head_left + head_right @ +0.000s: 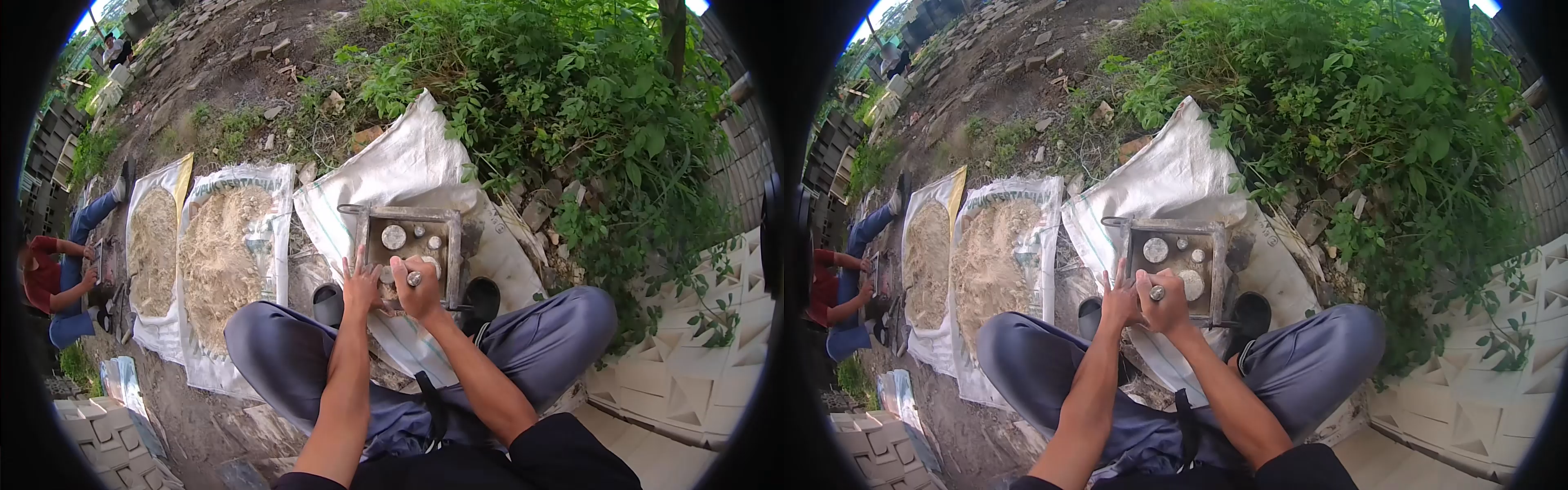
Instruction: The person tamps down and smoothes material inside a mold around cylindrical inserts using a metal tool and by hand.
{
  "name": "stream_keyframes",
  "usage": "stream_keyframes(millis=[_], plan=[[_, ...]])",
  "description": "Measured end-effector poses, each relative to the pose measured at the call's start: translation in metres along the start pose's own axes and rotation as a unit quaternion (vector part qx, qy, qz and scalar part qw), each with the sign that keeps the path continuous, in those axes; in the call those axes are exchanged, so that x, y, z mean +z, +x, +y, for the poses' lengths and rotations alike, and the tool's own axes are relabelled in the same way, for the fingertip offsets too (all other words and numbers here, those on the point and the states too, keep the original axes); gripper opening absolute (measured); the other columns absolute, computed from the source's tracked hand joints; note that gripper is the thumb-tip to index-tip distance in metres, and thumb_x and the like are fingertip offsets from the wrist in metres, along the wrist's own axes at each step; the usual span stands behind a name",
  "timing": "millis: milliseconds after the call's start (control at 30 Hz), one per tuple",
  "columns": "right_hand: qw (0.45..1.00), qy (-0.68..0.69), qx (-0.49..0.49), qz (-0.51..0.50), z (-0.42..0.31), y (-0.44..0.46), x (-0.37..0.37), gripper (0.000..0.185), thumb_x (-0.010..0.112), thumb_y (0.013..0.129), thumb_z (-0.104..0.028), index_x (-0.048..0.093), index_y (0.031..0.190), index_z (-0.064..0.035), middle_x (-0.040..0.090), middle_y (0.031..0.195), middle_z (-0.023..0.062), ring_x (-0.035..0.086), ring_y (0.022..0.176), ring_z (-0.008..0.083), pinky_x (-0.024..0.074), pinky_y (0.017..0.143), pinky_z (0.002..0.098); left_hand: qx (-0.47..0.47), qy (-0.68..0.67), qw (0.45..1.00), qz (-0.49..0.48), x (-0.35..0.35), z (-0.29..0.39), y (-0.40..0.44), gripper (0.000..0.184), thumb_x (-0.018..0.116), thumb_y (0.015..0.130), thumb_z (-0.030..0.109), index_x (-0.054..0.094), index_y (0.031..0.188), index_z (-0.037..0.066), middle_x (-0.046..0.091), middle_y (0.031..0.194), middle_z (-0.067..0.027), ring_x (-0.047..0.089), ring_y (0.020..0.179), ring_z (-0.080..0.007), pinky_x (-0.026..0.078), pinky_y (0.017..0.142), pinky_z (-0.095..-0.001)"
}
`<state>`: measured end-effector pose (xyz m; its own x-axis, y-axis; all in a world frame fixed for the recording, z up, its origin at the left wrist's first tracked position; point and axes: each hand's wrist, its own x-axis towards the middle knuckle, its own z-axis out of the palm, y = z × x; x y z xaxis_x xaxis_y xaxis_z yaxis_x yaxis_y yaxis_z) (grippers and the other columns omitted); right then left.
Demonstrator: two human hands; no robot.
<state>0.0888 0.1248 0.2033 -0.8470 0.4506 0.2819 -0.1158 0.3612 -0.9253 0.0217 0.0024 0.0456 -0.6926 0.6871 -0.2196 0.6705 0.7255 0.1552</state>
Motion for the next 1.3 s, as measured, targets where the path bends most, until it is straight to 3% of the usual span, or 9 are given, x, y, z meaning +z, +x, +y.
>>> stream_keyframes(millis=[133,200,433,500,967,1033,1067,1233,1300], plan=[[0.995,0.011,0.100,0.003,0.018,0.002,-0.005,0.040,0.056,0.094,-0.014,0.050,0.058,0.0016,0.048,0.051,0.0096,0.044,0.050,0.0160,0.0325,0.052,0.0370,-0.010,-0.005,1.000,-0.028,-0.013,0.003,-0.002,0.090,0.080,0.053,0.055,0.054,0.130,0.017,0.051,0.140,-0.0026,0.007,0.149,-0.0261,0.005,0.116,-0.0616],[0.998,0.009,0.063,0.006,0.015,0.002,-0.009,0.040,0.055,0.094,-0.014,0.050,0.058,0.0016,0.048,0.051,0.0080,0.044,0.049,0.0159,0.0323,0.051,0.0361,-0.008,0.013,1.000,-0.023,-0.006,0.003,-0.001,0.106,0.083,0.040,0.061,0.053,0.133,0.019,0.051,0.140,-0.0033,0.005,0.149,-0.0264,0.004,0.116,-0.0619],[0.999,0.022,0.025,0.043,0.014,0.004,-0.020,0.041,0.053,0.095,-0.013,0.047,0.056,0.0006,0.047,0.053,0.0051,0.044,0.049,0.0132,0.0328,0.050,0.0337,-0.001,-0.002,0.998,-0.059,-0.026,0.005,-0.005,0.109,0.082,0.040,0.064,0.052,0.134,0.019,0.049,0.142,-0.0042,0.003,0.149,-0.0266,0.004,0.117,-0.0607],[0.996,-0.041,0.068,0.044,0.029,0.002,-0.019,0.038,0.056,0.092,-0.012,0.050,0.058,0.0032,0.047,0.052,0.0152,0.045,0.052,0.0279,0.0337,0.053,0.0398,-0.004,-0.003,0.999,-0.053,-0.026,0.004,-0.004,0.109,0.082,0.040,0.064,0.052,0.134,0.018,0.051,0.141,-0.0043,0.002,0.149,-0.0271,0.004,0.117,-0.0608],[0.988,0.018,0.090,0.122,0.016,-0.008,-0.026,0.042,0.052,0.095,-0.013,0.052,0.054,-0.0021,0.050,0.054,0.0082,0.045,0.061,0.0201,0.0340,0.055,0.0366,-0.007,-0.063,0.994,-0.093,-0.032,0.006,-0.008,0.116,0.084,0.040,0.062,0.048,0.137,0.009,0.050,0.141,-0.0134,-0.006,0.148,-0.0278,0.002,0.115,-0.0625],[0.982,0.066,0.144,0.106,0.039,-0.018,-0.018,0.042,0.053,0.094,-0.013,0.052,0.054,-0.0018,0.048,0.053,0.0070,0.044,0.062,0.0195,0.0337,0.055,0.0366,-0.007,-0.064,0.993,-0.103,-0.043,0.008,-0.006,0.114,0.084,0.043,0.063,0.048,0.137,0.008,0.060,0.129,-0.0130,-0.007,0.148,-0.0284,0.001,0.116,-0.0612],[0.994,0.007,0.023,0.110,0.053,-0.013,-0.014,0.041,0.049,0.099,-0.012,0.045,0.060,-0.0013,0.045,0.061,0.0009,0.037,0.047,0.0076,0.0276,0.043,0.0270,-0.003,-0.062,0.993,-0.099,-0.043,0.009,-0.003,0.114,0.084,0.043,0.063,0.048,0.137,0.008,0.060,0.129,-0.0130,-0.007,0.148,-0.0284,0.001,0.116,-0.0612],[0.992,0.028,0.045,0.117,0.016,-0.008,-0.026,0.040,0.048,0.099,-0.011,0.046,0.060,-0.0029,0.044,0.061,-0.0006,0.036,0.048,0.0066,0.0278,0.043,0.0277,-0.019,-0.075,0.985,-0.155,-0.044,0.009,-0.003,0.116,0.084,0.044,0.061,0.046,0.139,0.007,0.059,0.129,-0.0187,-0.010,0.148,-0.0291,0.000,0.116,-0.0610],[0.991,-0.007,0.065,0.118,0.043,-0.015,-0.018,0.043,0.052,0.095,-0.014,0.051,0.054,-0.0009,0.048,0.052,0.0075,0.042,0.063,0.0206,0.0323,0.058,0.0381,-0.020,-0.084,0.984,-0.158,-0.040,0.009,-0.003,0.117,0.085,0.044,0.060,0.045,0.139,0.006,0.054,0.133,-0.0218,-0.010,0.148,-0.0297,0.002,0.115,-0.0615]])
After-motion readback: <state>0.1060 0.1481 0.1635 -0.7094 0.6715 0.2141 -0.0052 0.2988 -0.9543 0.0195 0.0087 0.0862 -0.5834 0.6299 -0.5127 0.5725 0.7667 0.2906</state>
